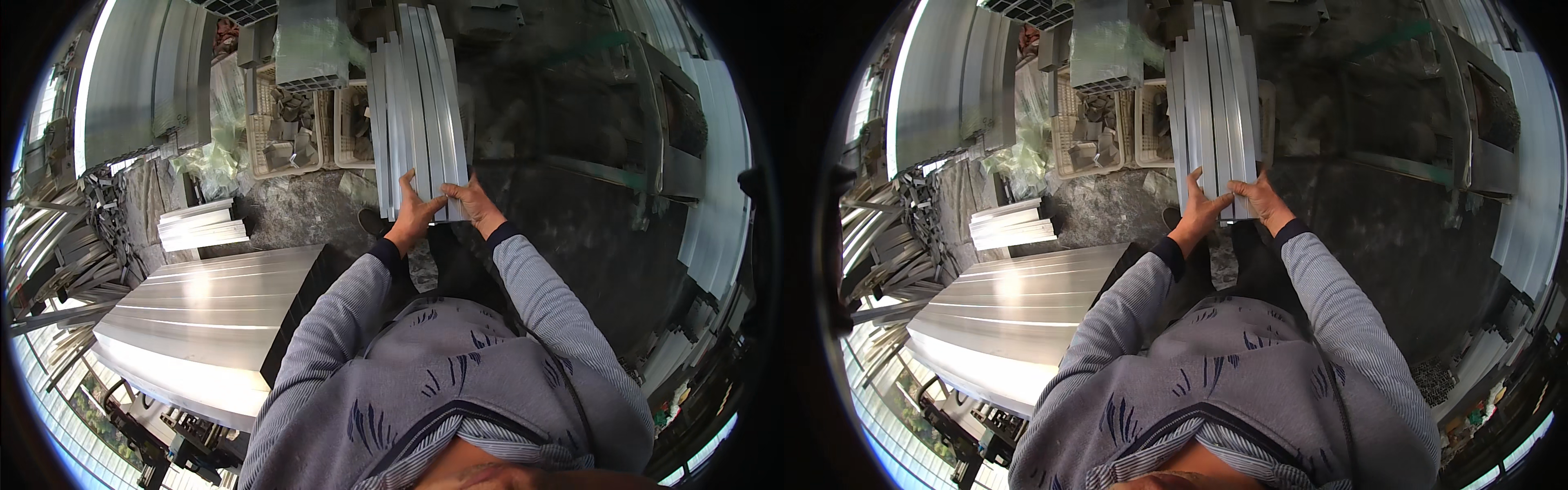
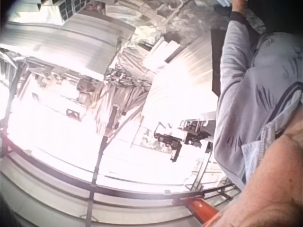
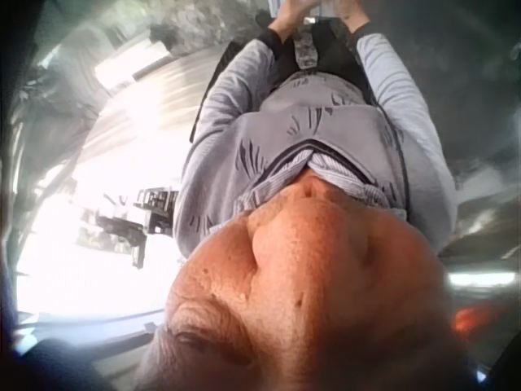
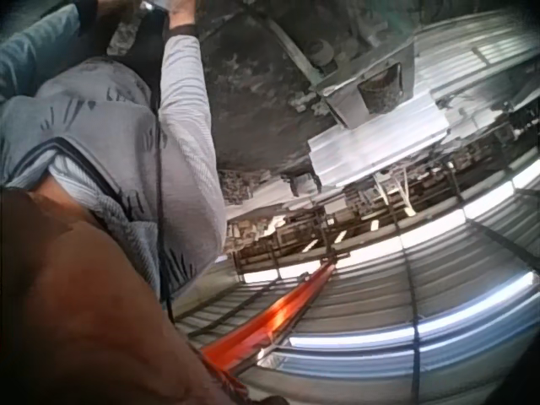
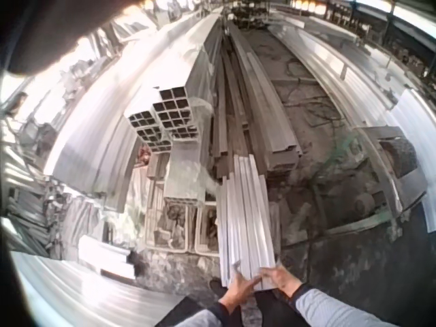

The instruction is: The person repeatedly picks up stacks of long silver metal profiles, separates them, and places them back down in different locations within a cluttered workshop. The person also picks up individual profiles and places them on a machine surface, then returns to the floor to continue sorting.

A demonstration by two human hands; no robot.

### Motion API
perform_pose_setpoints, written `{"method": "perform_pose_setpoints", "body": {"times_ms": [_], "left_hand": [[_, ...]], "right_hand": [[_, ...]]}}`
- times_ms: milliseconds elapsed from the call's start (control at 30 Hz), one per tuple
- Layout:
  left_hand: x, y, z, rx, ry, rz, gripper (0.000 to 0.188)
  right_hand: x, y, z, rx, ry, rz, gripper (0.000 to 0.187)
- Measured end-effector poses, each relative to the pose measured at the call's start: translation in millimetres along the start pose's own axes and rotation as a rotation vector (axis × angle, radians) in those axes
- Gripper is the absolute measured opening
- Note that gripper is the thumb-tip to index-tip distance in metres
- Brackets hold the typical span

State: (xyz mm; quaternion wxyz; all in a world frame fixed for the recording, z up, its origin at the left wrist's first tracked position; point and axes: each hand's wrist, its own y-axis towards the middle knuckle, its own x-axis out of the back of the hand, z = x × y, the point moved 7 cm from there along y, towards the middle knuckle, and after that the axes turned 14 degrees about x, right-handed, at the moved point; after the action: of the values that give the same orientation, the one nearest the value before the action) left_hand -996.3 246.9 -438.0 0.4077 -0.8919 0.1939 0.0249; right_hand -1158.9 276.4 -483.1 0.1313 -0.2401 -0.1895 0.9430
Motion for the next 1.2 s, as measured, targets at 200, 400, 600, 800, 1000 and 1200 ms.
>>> {"method": "perform_pose_setpoints", "body": {"times_ms": [200, 400, 600, 800, 1000, 1200], "left_hand": [[60, 47, 71, 0.123, 0.058, -0.124, 0.098], [103, 57, 110, 0.062, 0.033, -0.134, 0.086], [134, 64, 127, 0.005, 0.244, -0.289, 0.081], [141, 52, 149, 0.031, 0.275, -0.37, 0.081], [172, 72, 170, -0.024, 0.32, -0.474, 0.078], [247, 137, 214, 0.0, 0.558, -0.625, 0.078]], "right_hand": [[29, 20, -90, -0.059, -0.183, -0.031, 0.103], [63, 25, -118, 0.058, -0.82, -0.14, 0.116], [62, 34, -168, -0.026, -1.259, -0.162, 0.122], [40, 60, -178, -0.11, -1.436, 0.042, 0.13], [33, 87, -174, -0.123, -1.43, -0.002, 0.128], [36, 99, -174, -0.1, -1.515, 0.066, 0.13]]}}
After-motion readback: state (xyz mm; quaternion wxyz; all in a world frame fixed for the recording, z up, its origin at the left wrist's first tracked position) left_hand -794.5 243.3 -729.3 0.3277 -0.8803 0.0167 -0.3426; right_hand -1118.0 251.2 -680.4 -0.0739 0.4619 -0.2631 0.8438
